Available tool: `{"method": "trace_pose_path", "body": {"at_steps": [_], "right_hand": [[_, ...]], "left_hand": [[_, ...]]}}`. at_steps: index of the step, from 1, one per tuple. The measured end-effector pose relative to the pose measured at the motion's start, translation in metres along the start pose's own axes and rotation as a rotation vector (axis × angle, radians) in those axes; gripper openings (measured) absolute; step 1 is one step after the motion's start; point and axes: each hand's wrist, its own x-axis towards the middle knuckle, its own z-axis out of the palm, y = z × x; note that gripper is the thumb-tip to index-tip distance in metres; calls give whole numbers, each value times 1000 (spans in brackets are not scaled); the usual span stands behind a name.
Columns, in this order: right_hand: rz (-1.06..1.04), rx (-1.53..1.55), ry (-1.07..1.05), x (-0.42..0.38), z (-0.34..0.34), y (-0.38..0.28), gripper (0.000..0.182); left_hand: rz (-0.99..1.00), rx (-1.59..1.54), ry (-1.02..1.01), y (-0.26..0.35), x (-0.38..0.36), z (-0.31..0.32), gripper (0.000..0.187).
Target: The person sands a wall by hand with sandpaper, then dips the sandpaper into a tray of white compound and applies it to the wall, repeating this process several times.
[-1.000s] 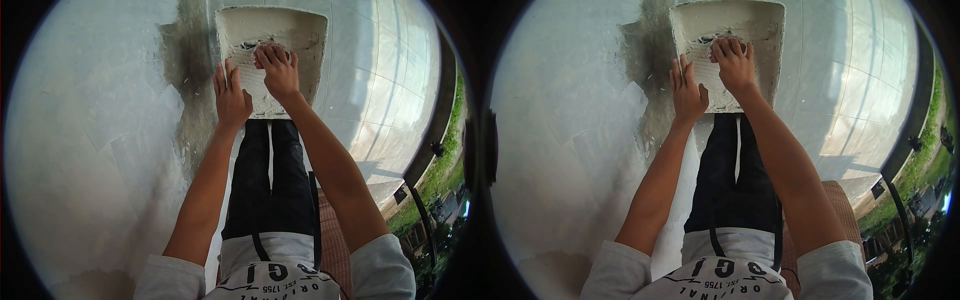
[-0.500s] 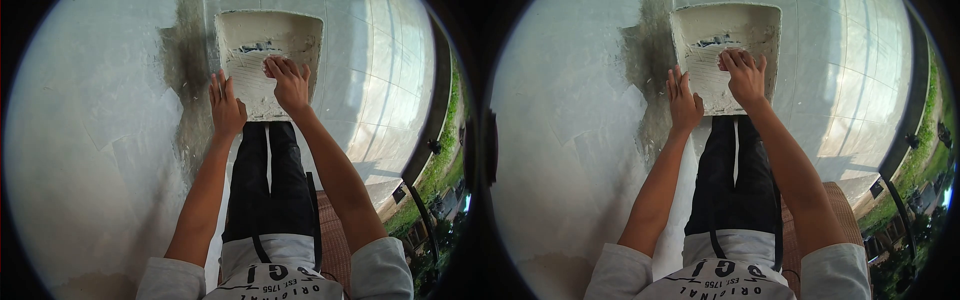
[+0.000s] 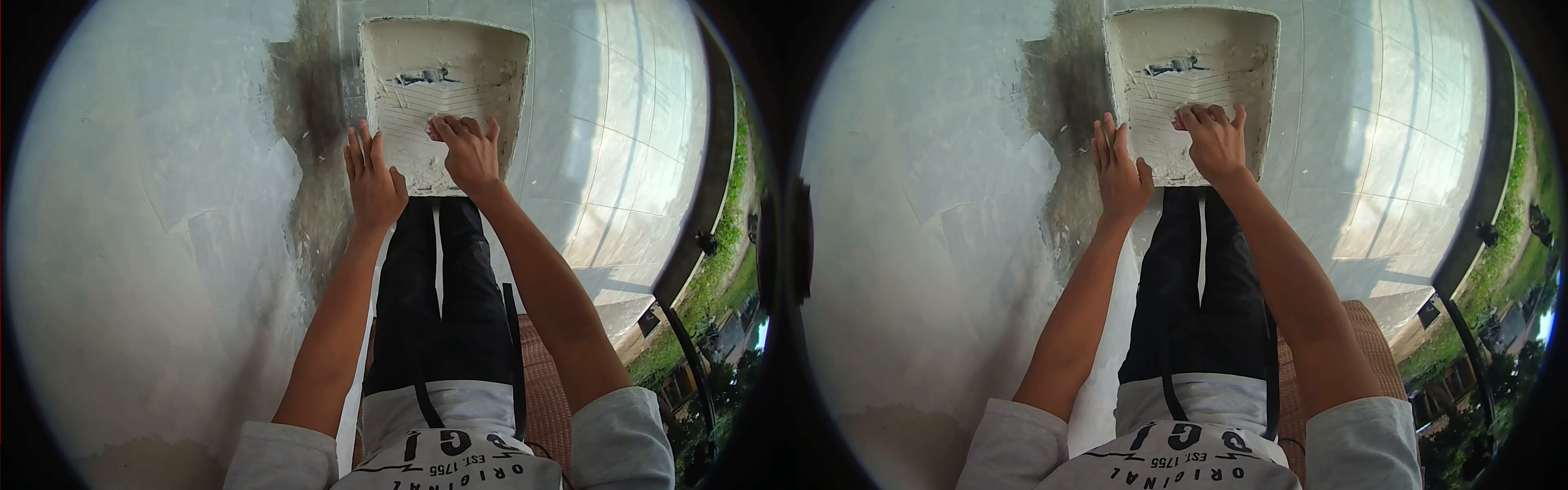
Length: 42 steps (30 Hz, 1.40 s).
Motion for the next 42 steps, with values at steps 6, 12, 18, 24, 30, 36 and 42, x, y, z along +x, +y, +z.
{"method": "trace_pose_path", "body": {"at_steps": [6, 12, 18, 24, 30, 36, 42], "right_hand": [[-23, 54, -32, 70, 2, -13, 47], [-202, -90, 85, 7, 29, -19, 29], [-187, 26, 29, 21, 3, -17, 31], [-278, -19, 94, 58, 26, -16, 30], [-247, 49, -29, -20, 15, -8, 36], [-131, -29, 126, 43, -5, 16, 43], [-83, -106, 117, 17, 20, 20, 46]], "left_hand": [[-26, 8, -56, -6, -9, 4, 72], [-49, 8, -38, -11, -20, -7, 72], [-41, 12, -21, -13, -16, -15, 73], [-70, 22, -49, -17, -19, -10, 72], [-66, 24, -7, -18, -22, -19, 72], [-81, 44, -41, -23, -31, -11, 74], [-92, 34, -60, -23, -42, -3, 74]]}}
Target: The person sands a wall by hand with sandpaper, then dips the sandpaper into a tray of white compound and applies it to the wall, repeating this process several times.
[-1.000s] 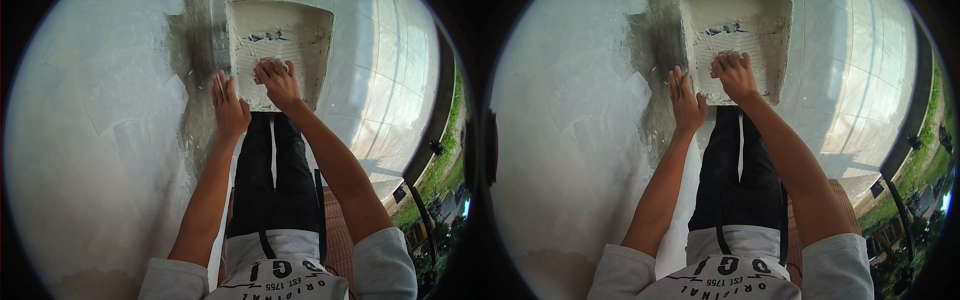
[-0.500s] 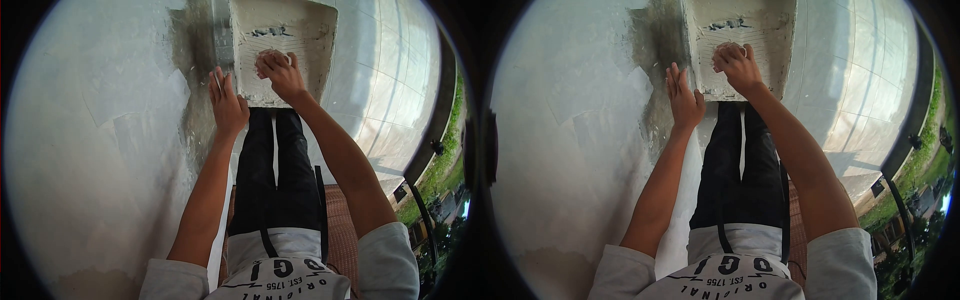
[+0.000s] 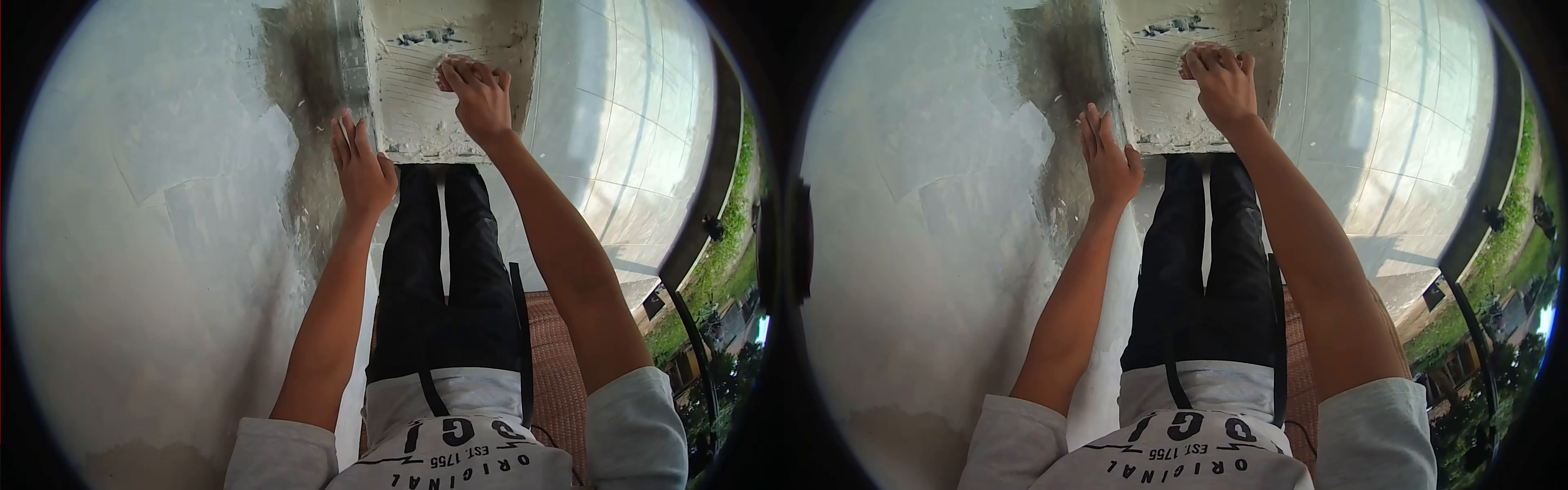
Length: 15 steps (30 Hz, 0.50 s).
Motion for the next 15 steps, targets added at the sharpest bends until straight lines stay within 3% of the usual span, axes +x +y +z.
{"method": "trace_pose_path", "body": {"at_steps": [4, 6, 7, 10, 11, 13, 15], "right_hand": [[48, 110, -113, -54, -12, -33, 45], [133, 284, -265, -51, -32, -34, 41], [121, 277, -244, -48, -44, -34, 41], [548, 639, -369, -30, -80, -36, 35], [518, 643, -349, -30, -82, -33, 35], [717, 1289, -209, -29, -88, -29, 33], [802, 1513, -318, -25, -127, -28, 30]], "left_hand": [[8, -3, 7, 10, -3, -15, 74], [4, -2, 35, 19, -2, -28, 72], [-8, -3, 44, 24, -1, -35, 69], [-24, -12, 82, 41, 1, -59, 69], [-22, -1, 117, 47, 0, -67, 69], [-52, -14, 141, 61, -1, -85, 69], [-79, -19, 205, 75, -3, -104, 69]]}}
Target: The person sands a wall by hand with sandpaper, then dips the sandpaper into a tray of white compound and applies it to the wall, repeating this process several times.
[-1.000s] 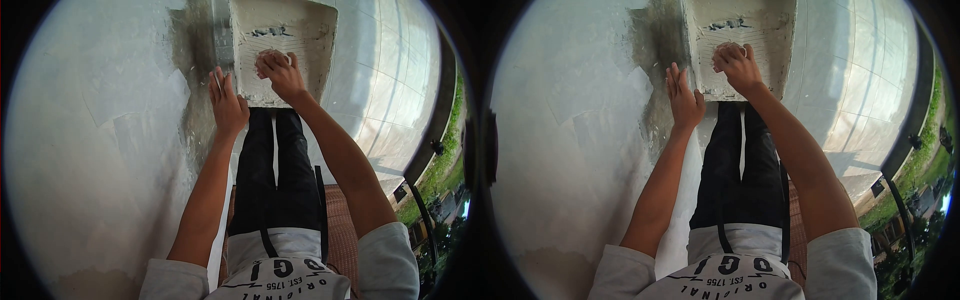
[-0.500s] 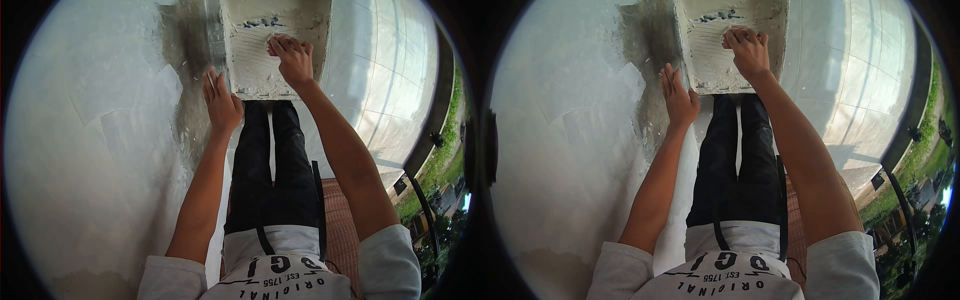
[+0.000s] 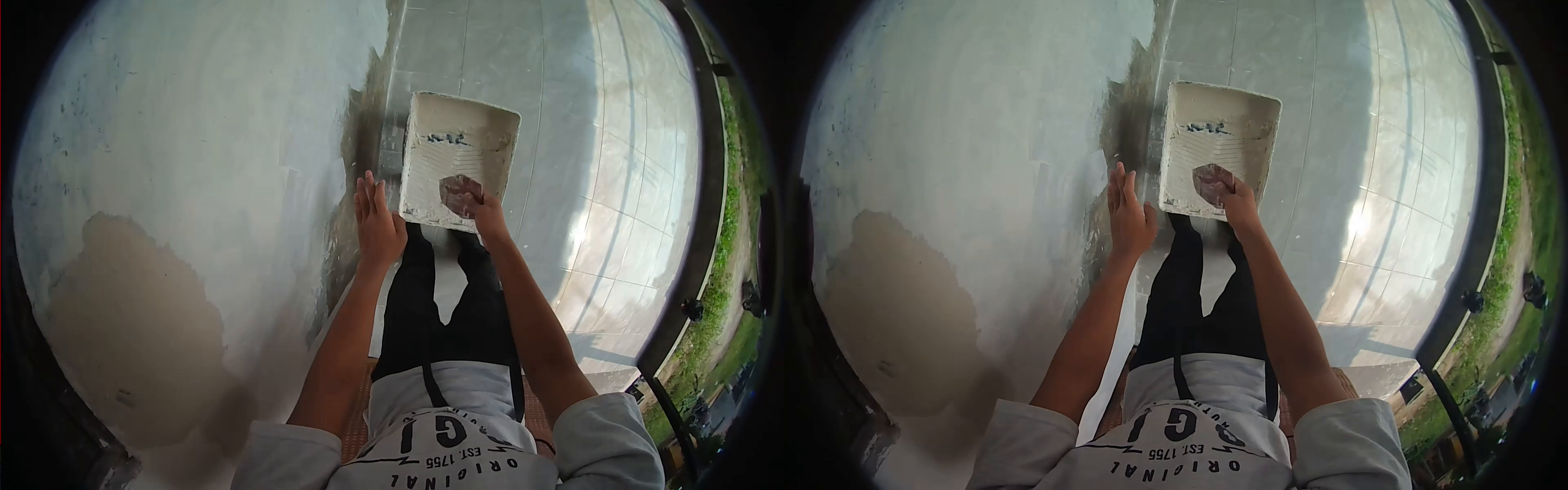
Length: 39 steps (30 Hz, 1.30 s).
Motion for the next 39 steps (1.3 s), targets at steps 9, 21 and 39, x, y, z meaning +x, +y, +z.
{"method": "trace_pose_path", "body": {"at_steps": [9, 21, 39], "right_hand": [[56, 403, -629, -79, 22, -125, 40], [17, 260, -1338, -259, 195, -209, 53], [27, 237, -1730, -629, 306, -54, 43]], "left_hand": [[30, -43, 404, 95, -41, -98, 68], [-189, 285, 1057, 166, -201, -274, 56], [-624, 833, 1362, 242, -655, -389, 62]]}}
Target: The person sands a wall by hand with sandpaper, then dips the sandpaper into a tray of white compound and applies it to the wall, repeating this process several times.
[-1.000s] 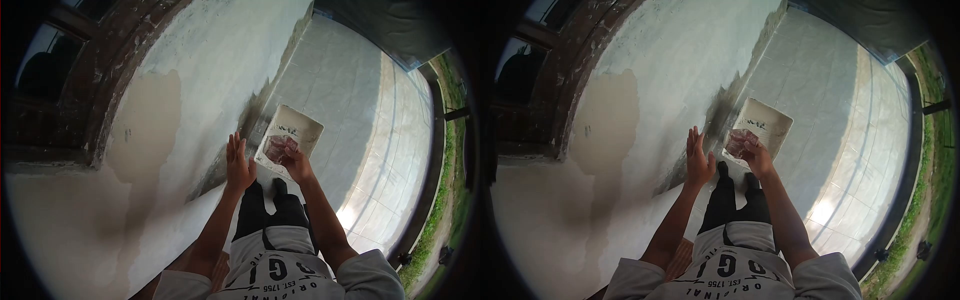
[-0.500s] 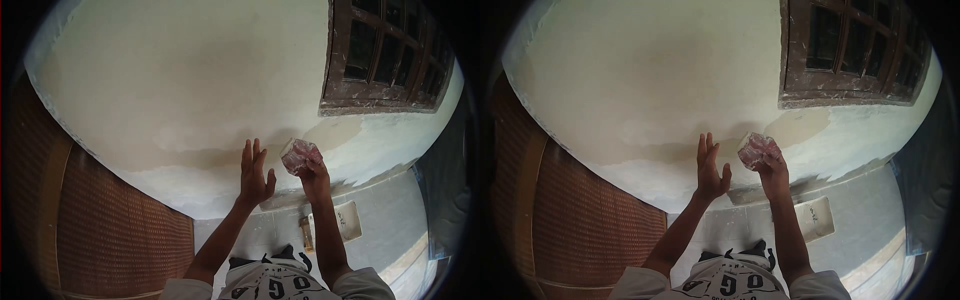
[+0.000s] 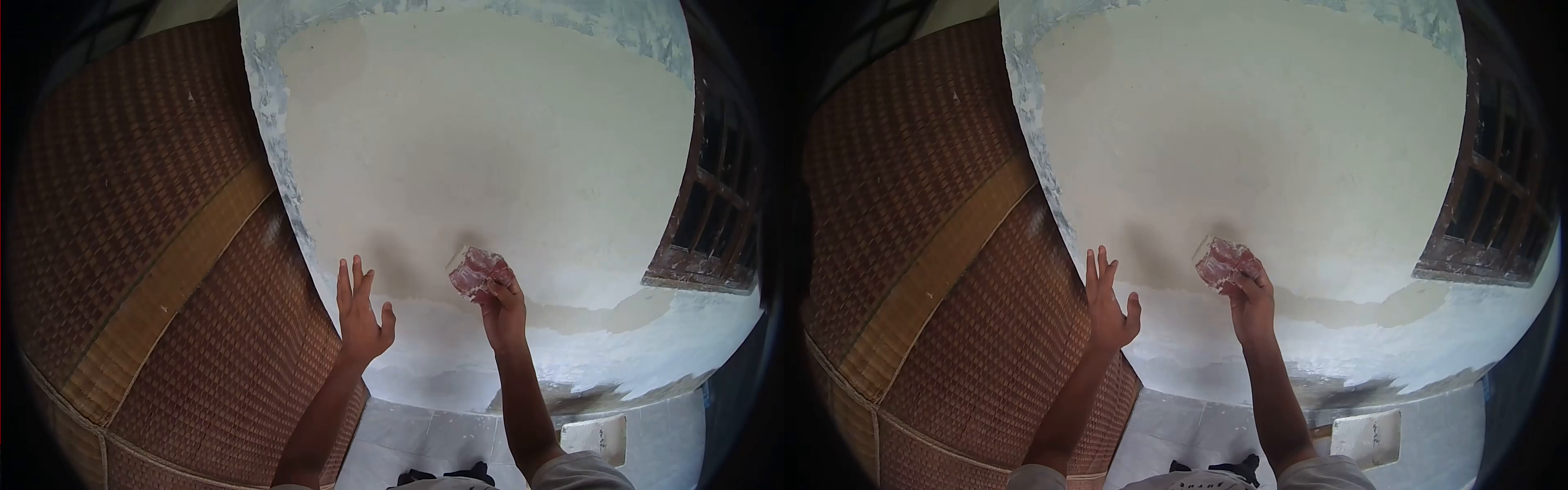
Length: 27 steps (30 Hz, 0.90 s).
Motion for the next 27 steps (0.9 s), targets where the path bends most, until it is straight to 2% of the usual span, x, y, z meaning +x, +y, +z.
{"method": "trace_pose_path", "body": {"at_steps": [5, 7, 9, 11, 13, 15, 16, 17, 19, 20, 21, 22, 25, 27], "right_hand": [[-59, -124, -26, 34, 55, -4, 40], [-159, -226, -94, 50, 77, -10, 39], [-165, -316, -144, 65, 92, -23, 35], [-337, -611, -194, 85, 113, -29, 35], [-419, -638, -232, 103, 128, -27, 39], [-604, -911, -338, 112, 149, -33, 41], [-746, -984, -381, 120, 158, -33, 48], [-753, -992, -382, 128, 167, -32, 48], [-1262, -1265, -462, 148, 186, -33, 57], [-1280, -1271, -451, 157, 194, -33, 57], [-1386, -1375, -435, 164, 201, -32, 60], [-1484, -1482, -409, 169, 206, -32, 64], [-1592, -1600, -338, 180, 232, -34, 63], [-1636, -1675, -286, 191, 242, -34, 62]], "left_hand": [[29, -17, 90, -44, 31, -16, 65], [17, -21, 118, -54, 48, -15, 66], [2, -9, 129, -62, 63, -13, 66], [20, -32, 155, -73, 84, -9, 66], [52, -46, 190, -86, 101, -9, 65], [111, 47, 164, -96, 115, -13, 72], [113, 40, 170, -100, 122, -13, 72], [122, 32, 172, -106, 130, -14, 72], [151, 19, 193, -122, 153, -13, 71], [218, 4, 258, -134, 164, -7, 71], [286, -16, 316, -145, 173, -1, 71], [303, -31, 308, -155, 180, 3, 71], [359, -34, 353, -180, 207, 11, 66], [446, -18, 308, -194, 223, 12, 62]]}}
